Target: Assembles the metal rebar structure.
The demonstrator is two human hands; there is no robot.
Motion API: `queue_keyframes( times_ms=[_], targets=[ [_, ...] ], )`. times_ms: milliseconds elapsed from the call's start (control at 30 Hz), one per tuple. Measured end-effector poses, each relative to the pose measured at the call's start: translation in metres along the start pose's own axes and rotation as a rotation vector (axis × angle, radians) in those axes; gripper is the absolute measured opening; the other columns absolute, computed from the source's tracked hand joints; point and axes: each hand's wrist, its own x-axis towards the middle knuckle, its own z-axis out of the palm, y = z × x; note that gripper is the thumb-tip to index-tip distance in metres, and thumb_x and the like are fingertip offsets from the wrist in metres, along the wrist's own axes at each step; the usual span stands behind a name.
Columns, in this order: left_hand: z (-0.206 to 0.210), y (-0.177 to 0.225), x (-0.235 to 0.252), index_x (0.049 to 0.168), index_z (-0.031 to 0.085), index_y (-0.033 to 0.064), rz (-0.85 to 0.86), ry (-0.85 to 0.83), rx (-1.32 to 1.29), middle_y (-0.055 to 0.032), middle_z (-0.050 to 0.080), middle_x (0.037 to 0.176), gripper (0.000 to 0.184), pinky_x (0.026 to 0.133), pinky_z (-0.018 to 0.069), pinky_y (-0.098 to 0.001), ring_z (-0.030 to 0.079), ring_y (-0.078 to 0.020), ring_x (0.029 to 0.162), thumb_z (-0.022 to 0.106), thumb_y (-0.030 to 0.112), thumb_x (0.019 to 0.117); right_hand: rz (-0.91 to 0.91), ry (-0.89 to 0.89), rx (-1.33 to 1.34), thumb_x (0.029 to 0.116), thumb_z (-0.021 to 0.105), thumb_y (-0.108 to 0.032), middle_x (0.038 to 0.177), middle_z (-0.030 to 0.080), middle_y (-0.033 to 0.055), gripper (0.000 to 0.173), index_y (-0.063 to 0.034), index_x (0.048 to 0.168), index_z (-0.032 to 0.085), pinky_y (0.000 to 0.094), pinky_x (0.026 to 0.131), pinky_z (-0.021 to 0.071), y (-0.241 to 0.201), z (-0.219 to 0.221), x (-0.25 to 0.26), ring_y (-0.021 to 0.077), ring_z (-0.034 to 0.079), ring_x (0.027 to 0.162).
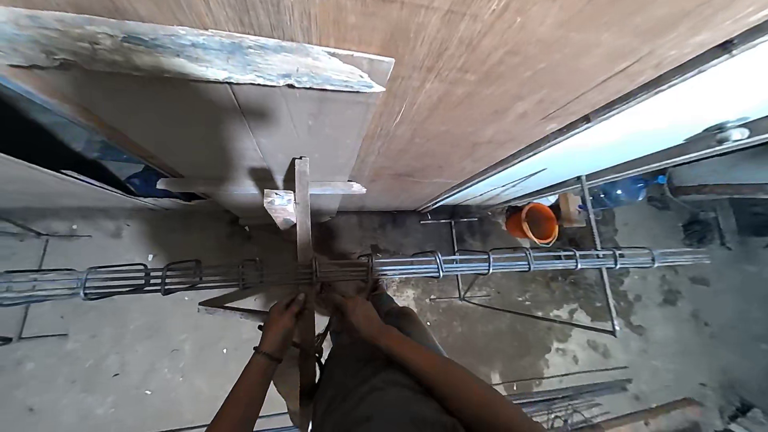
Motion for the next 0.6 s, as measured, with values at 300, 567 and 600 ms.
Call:
queue_keyframes(
  times_ms=[300,567,600],
  targets=[
    [-0.003,0.025,0.044,0.154,0.047,0.0121,0.535,-0.073,1.150,-0.0166,0.047,0.155,0.073,0.116,0.0395,-0.0517,0.045,-0.0379,0.142,0.077,0.033,0.0910,0.405,0.196,-0.130,0.0959,0.066,-0.030,0.145,0.057,0.0181,0.062,-0.0164,0.153,0.045,0.0616,0.091,0.0552,0.025,-0.034,0.055,0.0417,0.066,0.116],
    [0.003,0.019,0.094,0.158,0.040,0.0130,0.607,-0.204,1.280,-0.0135,0.044,0.158,0.086,0.116,0.0380,-0.0516,0.038,-0.0401,0.145,0.082,0.032,0.0847,0.465,0.254,-0.068,0.0962,0.064,-0.038,0.144,0.059,0.0141,0.059,-0.0214,0.151,0.049,0.0606,0.093,0.0549,0.050,-0.036,0.046,0.0380,0.066,0.118],
    [0.001,0.018,0.095,0.157,0.042,0.0135,0.620,-0.204,1.273,-0.0130,0.044,0.158,0.085,0.116,0.0381,-0.0516,0.039,-0.0398,0.145,0.082,0.032,0.0842,0.477,0.274,-0.064,0.0959,0.064,-0.038,0.143,0.060,0.0139,0.058,-0.0220,0.150,0.050,0.0602,0.092,0.0555,0.052,-0.036,0.044,0.0379,0.067,0.117]
  ],
)
